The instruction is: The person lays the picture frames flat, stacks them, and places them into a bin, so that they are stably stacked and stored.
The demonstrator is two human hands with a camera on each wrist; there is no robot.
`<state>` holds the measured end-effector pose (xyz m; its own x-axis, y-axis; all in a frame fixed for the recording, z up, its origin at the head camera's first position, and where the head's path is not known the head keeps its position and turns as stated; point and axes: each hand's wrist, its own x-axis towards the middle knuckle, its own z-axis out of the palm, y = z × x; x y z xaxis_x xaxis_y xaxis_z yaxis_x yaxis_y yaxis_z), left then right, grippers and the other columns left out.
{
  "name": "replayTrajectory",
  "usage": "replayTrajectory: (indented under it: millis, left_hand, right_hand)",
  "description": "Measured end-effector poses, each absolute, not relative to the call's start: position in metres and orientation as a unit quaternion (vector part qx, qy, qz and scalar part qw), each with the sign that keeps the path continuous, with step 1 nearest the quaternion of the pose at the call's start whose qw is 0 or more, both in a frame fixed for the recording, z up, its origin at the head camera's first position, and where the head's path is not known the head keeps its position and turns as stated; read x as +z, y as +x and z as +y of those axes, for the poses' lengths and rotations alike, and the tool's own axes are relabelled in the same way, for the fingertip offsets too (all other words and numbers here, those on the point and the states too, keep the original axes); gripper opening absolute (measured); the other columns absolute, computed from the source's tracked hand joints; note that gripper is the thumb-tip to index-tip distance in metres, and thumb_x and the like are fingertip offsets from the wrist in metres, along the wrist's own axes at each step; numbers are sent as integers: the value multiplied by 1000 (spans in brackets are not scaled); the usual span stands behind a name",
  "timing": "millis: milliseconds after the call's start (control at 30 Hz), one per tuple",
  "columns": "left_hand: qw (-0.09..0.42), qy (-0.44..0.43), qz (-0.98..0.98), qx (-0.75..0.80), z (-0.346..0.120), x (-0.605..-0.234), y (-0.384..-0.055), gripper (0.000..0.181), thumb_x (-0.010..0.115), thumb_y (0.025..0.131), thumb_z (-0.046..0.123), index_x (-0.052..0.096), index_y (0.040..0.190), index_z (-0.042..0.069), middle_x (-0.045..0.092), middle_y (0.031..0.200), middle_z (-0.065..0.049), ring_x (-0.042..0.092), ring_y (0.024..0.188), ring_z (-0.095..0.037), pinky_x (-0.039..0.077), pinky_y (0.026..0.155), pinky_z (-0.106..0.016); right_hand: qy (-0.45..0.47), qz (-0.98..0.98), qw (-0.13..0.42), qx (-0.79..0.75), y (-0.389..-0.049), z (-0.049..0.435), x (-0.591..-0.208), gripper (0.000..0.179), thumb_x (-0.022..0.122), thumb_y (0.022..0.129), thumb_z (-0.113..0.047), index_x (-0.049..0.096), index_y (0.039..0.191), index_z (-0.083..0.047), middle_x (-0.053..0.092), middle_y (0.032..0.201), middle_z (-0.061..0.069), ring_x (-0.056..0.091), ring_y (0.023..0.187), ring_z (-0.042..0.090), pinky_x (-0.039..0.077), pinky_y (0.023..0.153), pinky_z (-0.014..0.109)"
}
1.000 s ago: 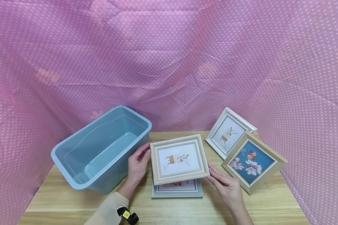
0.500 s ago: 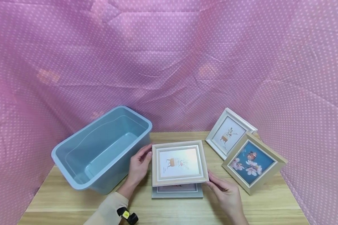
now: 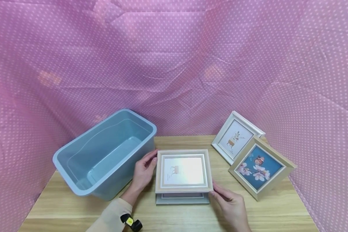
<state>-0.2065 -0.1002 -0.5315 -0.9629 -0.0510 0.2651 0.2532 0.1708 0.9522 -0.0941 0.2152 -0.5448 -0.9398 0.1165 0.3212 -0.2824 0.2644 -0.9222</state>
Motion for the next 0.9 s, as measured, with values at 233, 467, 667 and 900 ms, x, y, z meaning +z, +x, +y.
replayTrajectory:
  millis: [233,467,667,900]
  left_hand:
    - [104,-51,-770,-628,-100,-534,-204,37,63,107,4,67,143,0,63,151,-23,58,144,-42,50,118,-45]
    - [89,-37,-792,-602,-100,-539,-201,37,61,109,6,66,145,1,62,152,-25,59,143,-41,50,118,-46]
    - [76,-25,-802,-592,-100,-541,-197,37,60,109,7,65,145,-1,63,151,-22,61,142,-41,52,117,-49]
    - [73,-17,-809,-583,-100,-545,-194,36,60,109,7,66,143,-2,64,150,-22,60,142,-41,52,116,-51]
  right_hand:
    - [-19,-797,123,590,-89,211,-543,31,83,89,2,79,120,3,77,124,10,70,112,-11,57,93,10]
    - [-45,-803,104,585,-87,210,-546,32,85,89,-2,80,120,1,75,126,12,68,111,-13,56,93,8]
    - [-53,-819,96,563,-86,212,-549,30,86,89,-5,81,119,-3,77,125,10,68,110,-13,54,93,6]
    - [-58,-822,73,562,-85,213,-551,28,85,91,-8,82,118,-6,78,125,9,67,111,-12,52,93,3]
